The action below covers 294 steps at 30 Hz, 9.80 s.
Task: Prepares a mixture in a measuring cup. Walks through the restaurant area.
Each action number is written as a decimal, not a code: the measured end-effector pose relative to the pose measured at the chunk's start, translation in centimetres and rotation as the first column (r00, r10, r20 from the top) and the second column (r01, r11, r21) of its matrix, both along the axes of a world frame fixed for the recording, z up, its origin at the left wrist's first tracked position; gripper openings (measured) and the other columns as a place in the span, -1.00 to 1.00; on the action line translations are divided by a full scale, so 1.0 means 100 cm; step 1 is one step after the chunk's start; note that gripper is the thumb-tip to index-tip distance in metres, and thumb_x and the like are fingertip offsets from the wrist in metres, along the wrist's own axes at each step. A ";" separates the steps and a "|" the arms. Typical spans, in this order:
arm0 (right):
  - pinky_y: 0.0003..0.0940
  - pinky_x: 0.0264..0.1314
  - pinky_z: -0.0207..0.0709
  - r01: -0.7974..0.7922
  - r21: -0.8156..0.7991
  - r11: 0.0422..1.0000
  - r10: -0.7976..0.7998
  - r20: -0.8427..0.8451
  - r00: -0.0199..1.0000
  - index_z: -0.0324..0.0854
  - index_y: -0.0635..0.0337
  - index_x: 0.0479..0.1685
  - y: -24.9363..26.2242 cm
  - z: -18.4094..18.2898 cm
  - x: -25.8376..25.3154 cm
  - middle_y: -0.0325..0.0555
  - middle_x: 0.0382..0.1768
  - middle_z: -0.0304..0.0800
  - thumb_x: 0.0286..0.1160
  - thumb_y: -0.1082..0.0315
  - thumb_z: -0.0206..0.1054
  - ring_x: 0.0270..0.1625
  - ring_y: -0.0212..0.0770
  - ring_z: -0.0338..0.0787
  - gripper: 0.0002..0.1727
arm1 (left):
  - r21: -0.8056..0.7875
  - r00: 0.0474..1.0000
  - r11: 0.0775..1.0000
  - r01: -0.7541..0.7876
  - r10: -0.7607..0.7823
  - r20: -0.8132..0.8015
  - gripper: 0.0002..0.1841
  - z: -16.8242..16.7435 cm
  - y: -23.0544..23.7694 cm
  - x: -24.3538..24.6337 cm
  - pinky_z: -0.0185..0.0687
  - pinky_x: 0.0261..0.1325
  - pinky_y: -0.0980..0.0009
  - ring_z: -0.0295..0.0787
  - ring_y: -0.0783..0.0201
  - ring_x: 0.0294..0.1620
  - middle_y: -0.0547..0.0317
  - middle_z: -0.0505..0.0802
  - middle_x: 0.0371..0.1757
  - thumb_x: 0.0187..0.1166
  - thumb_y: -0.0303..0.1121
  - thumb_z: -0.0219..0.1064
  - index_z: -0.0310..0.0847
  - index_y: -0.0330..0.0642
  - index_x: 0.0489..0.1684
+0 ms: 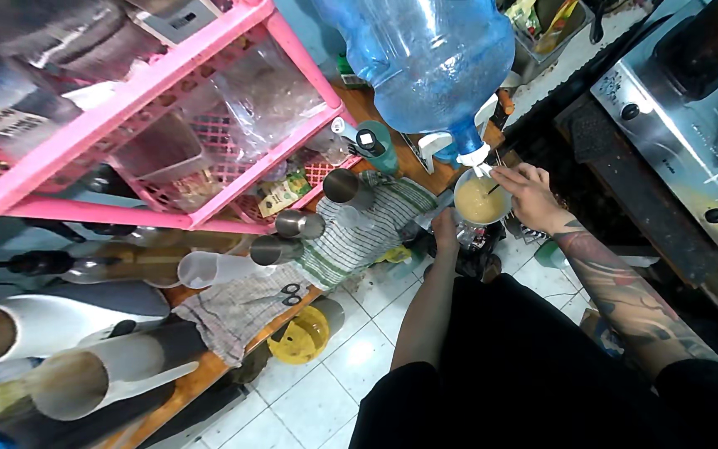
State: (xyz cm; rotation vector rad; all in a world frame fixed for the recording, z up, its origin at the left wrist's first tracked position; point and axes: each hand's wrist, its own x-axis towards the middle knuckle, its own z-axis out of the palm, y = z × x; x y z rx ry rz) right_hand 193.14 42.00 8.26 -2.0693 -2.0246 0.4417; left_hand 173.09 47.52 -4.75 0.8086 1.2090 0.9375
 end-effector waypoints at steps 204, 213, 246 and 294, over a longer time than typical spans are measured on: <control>0.31 0.63 0.08 -0.006 -0.033 0.999 0.008 0.057 0.998 0.37 -0.23 0.77 0.003 0.001 -0.002 -0.49 0.75 0.37 0.49 0.63 0.09 0.75 0.02 0.30 -0.20 | 0.011 0.994 0.996 -0.093 0.092 0.059 -0.67 -0.015 0.021 0.001 0.46 -0.44 0.41 0.55 0.40 -0.56 0.30 0.63 -0.64 0.60 -0.34 0.15 0.52 -0.08 -0.69; 0.33 0.66 0.03 -0.003 -0.038 0.999 0.004 0.048 0.999 0.37 -0.23 0.77 0.002 -0.001 0.000 -0.50 0.75 0.37 0.50 0.62 0.08 0.77 0.01 0.27 -0.21 | -0.041 0.993 0.994 -0.101 0.104 0.063 -0.75 -0.016 0.020 0.002 0.61 -0.33 0.31 0.64 0.31 -0.48 0.22 0.69 -0.59 0.53 -0.38 0.20 0.55 -0.14 -0.63; 0.06 0.77 0.21 0.297 -0.135 0.945 -0.324 -0.495 0.806 0.56 -0.21 0.62 0.012 -0.018 0.099 -0.30 0.70 0.43 0.54 0.36 0.15 0.79 -0.11 0.25 -0.40 | -0.042 0.975 0.977 -0.211 0.213 0.056 -0.72 -0.022 -0.010 0.018 0.45 -0.45 0.42 0.46 0.42 -0.60 0.36 0.54 -0.65 0.57 -0.29 0.14 0.47 -0.02 -0.64; 0.01 0.39 0.49 -0.868 0.161 0.471 0.860 -0.304 0.410 0.81 0.02 0.03 -0.144 0.062 -0.299 -0.27 -0.09 0.89 0.80 0.10 0.13 0.06 -0.26 0.81 -0.66 | 0.078 0.622 0.618 -0.783 0.777 0.096 -0.68 0.056 -0.349 -0.280 0.37 -0.45 0.48 0.39 0.48 -0.60 0.44 0.48 -0.66 0.54 -0.20 0.18 0.43 0.12 -0.73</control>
